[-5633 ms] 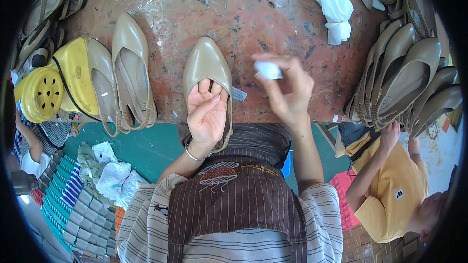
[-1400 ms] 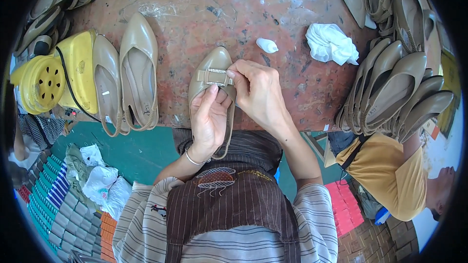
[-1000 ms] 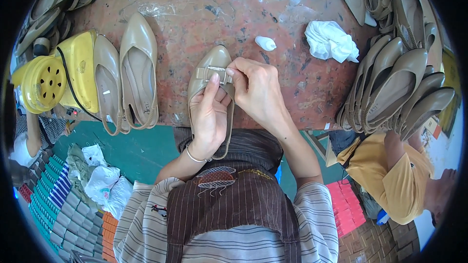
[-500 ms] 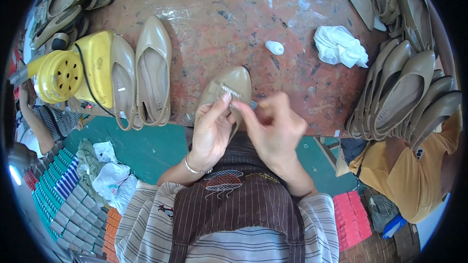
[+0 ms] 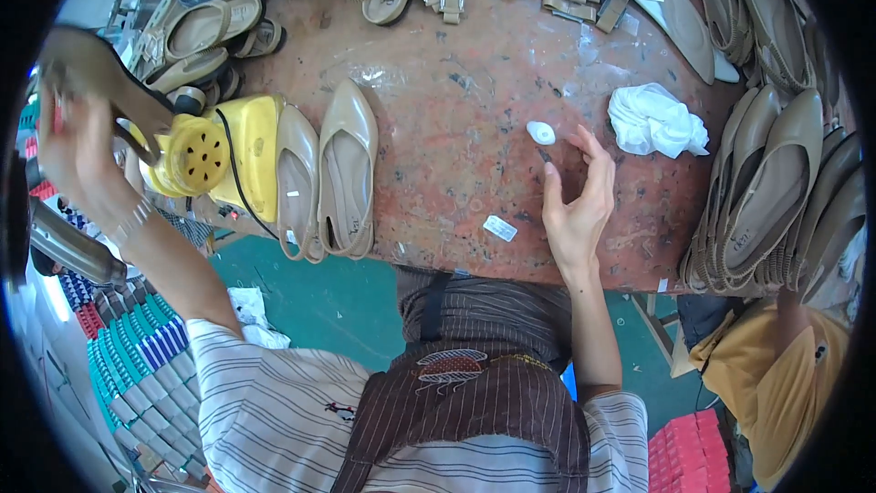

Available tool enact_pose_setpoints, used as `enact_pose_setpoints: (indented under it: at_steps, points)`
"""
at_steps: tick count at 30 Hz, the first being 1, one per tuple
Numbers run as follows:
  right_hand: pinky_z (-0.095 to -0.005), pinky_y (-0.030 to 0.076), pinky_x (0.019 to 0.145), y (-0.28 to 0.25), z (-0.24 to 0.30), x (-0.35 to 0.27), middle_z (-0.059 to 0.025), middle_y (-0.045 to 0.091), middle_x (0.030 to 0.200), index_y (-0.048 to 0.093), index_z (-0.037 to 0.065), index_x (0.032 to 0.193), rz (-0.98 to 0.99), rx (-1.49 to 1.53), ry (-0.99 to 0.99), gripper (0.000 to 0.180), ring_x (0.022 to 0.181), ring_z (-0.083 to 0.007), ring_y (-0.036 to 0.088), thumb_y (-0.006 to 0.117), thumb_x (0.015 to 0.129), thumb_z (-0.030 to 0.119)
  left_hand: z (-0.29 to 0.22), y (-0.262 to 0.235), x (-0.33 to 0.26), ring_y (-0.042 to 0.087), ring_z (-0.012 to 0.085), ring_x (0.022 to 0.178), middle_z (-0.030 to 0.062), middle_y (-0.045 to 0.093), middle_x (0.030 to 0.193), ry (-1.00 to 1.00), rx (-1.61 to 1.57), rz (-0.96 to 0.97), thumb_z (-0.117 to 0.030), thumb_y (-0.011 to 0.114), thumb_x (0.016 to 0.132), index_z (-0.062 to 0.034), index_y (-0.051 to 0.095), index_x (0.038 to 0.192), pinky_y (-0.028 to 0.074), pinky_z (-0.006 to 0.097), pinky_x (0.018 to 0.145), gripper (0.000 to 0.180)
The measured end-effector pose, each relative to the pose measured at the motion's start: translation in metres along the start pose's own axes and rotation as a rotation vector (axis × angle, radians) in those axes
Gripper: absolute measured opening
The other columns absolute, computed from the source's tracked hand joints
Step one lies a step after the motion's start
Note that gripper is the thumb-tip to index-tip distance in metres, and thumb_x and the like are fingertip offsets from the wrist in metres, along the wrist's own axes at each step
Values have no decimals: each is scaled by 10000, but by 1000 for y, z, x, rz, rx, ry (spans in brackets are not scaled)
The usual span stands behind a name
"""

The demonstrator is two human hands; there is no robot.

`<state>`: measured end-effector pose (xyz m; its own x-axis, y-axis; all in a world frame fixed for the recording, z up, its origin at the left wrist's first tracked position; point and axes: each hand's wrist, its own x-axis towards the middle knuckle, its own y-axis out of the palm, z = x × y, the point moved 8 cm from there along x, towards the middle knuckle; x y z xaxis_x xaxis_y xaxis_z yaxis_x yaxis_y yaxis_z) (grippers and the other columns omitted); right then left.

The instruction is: Gluing decorative buckles onto the front of women's dress shoes at a workbench.

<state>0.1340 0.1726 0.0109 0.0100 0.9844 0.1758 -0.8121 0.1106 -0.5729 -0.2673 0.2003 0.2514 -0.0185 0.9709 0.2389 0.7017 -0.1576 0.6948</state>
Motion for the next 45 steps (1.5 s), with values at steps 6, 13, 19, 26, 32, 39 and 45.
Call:
enact_pose_setpoints:
  at_steps: [6,13,19,26,32,39,45]
  points:
    - [-377,403,912,21,14,9,-115,608,1080,538,23,1225,24,38,-102,529,1008,-274,554,738,737,51,-223,-206,87,546,232,1127,153,581,1188,206,566,-709,-163,580,914,41,537,1206,450,359,955,358]
    - [-371,397,879,19,4,17,-72,649,967,645,45,1044,-29,-16,-90,321,966,-251,575,749,743,84,103,-65,-56,606,181,1013,110,596,1158,-367,1474,-347,-222,635,884,-13,583,1186,490,332,892,371]
    - [-350,442,879,18,0,14,-89,684,1012,624,23,951,-28,155,-90,189,976,-214,621,713,785,39,214,-110,-163,558,205,1112,121,592,1153,-485,583,-782,-66,599,886,66,523,1208,459,337,962,356]
    - [-265,512,796,11,-2,-13,-126,680,1055,588,-14,968,42,569,102,146,907,-140,642,637,835,-47,255,-123,-138,520,157,939,55,545,946,-41,-277,-737,-6,560,852,-31,524,883,386,282,912,54]
    - [-284,520,746,5,27,-27,-126,681,946,658,-28,992,239,392,-124,246,851,-211,656,653,751,-73,311,-14,-183,443,155,871,27,408,907,-223,-544,-590,70,531,799,-74,426,959,375,293,860,239]
    - [-327,520,664,15,32,-32,-137,669,889,653,-27,978,400,237,-159,245,806,-260,654,692,737,-27,343,-10,-201,490,104,882,2,469,911,-194,-402,-697,64,527,869,-39,482,1082,408,263,887,241]
    - [-342,480,612,28,43,-26,-127,650,844,638,-14,1001,443,131,-273,281,695,-265,599,703,727,-7,348,-12,-200,554,82,922,20,575,929,-306,-199,-768,92,544,879,-38,523,914,445,236,837,137]
